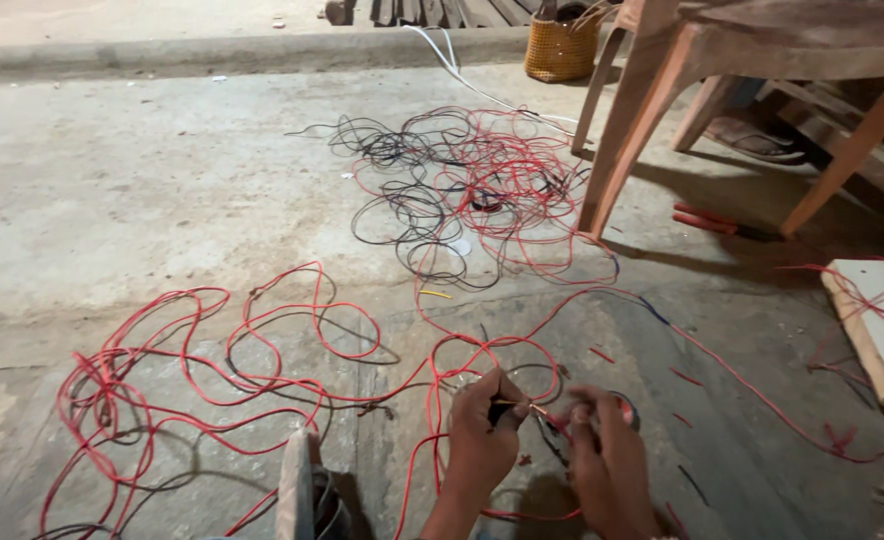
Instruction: The person sits on the floor and repairs electrical wires by stripping insulation with pliers, twisting exposed conductors together, and wrapping the joints with blue electrical tape. The person handles red and black wires, using pliers and tape to complete the connections.
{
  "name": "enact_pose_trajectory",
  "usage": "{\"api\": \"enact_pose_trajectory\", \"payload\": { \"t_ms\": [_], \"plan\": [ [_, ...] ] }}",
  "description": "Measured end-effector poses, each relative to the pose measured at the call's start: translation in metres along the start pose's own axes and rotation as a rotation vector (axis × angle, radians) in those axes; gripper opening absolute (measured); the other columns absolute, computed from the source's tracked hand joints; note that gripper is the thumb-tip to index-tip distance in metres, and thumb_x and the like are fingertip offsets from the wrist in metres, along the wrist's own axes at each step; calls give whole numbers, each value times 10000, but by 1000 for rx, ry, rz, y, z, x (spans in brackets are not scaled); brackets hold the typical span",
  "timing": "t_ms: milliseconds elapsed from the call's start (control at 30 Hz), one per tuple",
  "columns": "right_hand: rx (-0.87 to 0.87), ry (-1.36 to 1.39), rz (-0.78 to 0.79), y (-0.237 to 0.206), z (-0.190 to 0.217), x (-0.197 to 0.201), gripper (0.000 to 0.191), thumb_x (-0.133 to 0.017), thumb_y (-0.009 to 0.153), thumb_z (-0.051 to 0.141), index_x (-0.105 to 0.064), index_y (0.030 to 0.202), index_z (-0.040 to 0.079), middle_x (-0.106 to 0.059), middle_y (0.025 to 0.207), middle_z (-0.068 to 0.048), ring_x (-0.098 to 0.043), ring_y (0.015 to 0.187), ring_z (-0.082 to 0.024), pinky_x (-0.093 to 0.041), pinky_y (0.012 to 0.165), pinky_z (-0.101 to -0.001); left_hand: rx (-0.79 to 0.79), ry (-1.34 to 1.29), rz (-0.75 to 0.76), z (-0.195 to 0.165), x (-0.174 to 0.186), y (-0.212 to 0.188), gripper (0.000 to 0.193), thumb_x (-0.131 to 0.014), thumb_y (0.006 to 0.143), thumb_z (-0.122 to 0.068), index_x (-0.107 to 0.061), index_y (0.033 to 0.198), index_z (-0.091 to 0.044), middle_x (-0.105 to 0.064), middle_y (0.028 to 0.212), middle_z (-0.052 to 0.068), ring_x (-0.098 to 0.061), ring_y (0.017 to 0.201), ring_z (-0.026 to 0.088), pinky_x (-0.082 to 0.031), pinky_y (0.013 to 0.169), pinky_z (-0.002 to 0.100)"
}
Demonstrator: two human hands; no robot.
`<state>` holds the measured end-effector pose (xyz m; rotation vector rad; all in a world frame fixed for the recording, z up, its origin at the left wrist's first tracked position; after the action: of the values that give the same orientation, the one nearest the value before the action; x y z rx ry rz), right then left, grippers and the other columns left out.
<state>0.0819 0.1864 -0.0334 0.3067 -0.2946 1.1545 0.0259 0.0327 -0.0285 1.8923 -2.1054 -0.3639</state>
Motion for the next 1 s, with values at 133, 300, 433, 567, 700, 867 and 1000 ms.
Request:
{"api": "enact_pose_trajectory", "payload": {
  "t_ms": [133,300,433,567,700,867,1000],
  "plan": [
    [568,-194,-46,-8,39,5,338,-680,850,148,-623,1169,53,-635,994,-77,-586,734,-276,-486,606,-375,-6,29,-33,-2,-1,0,202,-674,785,141,-541,787,-11,-580,653,46,-552,601,102,-447,559,295],
    [576,-308,-7,-2,24,4,131,-667,923,170,-682,1017,80,-662,951,-74,-674,825,-283,-533,685,-368,262,-93,80,4,-6,-2,175,-659,844,108,-550,784,-15,-539,627,23,-511,541,98,-408,471,297],
    [178,-127,37,6,-20,-4,135,-673,933,182,-746,934,68,-686,740,-77,-614,608,-226,-480,540,-346,91,-72,78,1,-7,-1,194,-655,821,149,-541,792,-6,-555,653,14,-513,619,62,-416,534,256],
    [-624,838,368,12,-55,-8,224,-633,978,245,-645,884,43,-550,653,-13,-409,447,-78,-272,405,-264,124,-47,122,-1,-8,-1,178,-593,796,165,-541,772,-3,-540,626,31,-528,602,72,-422,526,267],
    [-588,945,514,16,-47,-5,272,-618,965,307,-679,897,51,-593,658,-27,-383,446,-88,-252,412,-267,29,-46,127,-3,-6,0,190,-589,771,179,-533,776,-2,-542,653,40,-514,649,78,-421,553,268],
    [-21,364,207,9,-11,2,285,-719,854,156,-739,1117,48,-765,856,-27,-687,725,-90,-540,647,-234,-35,41,38,4,-1,3,181,-647,756,147,-553,782,-6,-574,644,52,-561,610,92,-441,569,258],
    [241,-1,86,5,20,10,234,-767,847,108,-778,1076,61,-791,869,-54,-697,738,-142,-551,654,-272,172,-162,117,14,-4,6,137,-711,862,78,-612,833,-11,-619,708,24,-570,668,79,-465,608,248]
  ]
}}
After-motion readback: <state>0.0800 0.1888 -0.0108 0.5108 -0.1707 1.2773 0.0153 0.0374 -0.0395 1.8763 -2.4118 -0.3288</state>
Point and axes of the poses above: each hand's wrist, its own y-axis towards the middle knuckle, its own x-axis out of the back of the hand, z = x × y, the point moved 2 cm from there along y, towards the middle knuckle
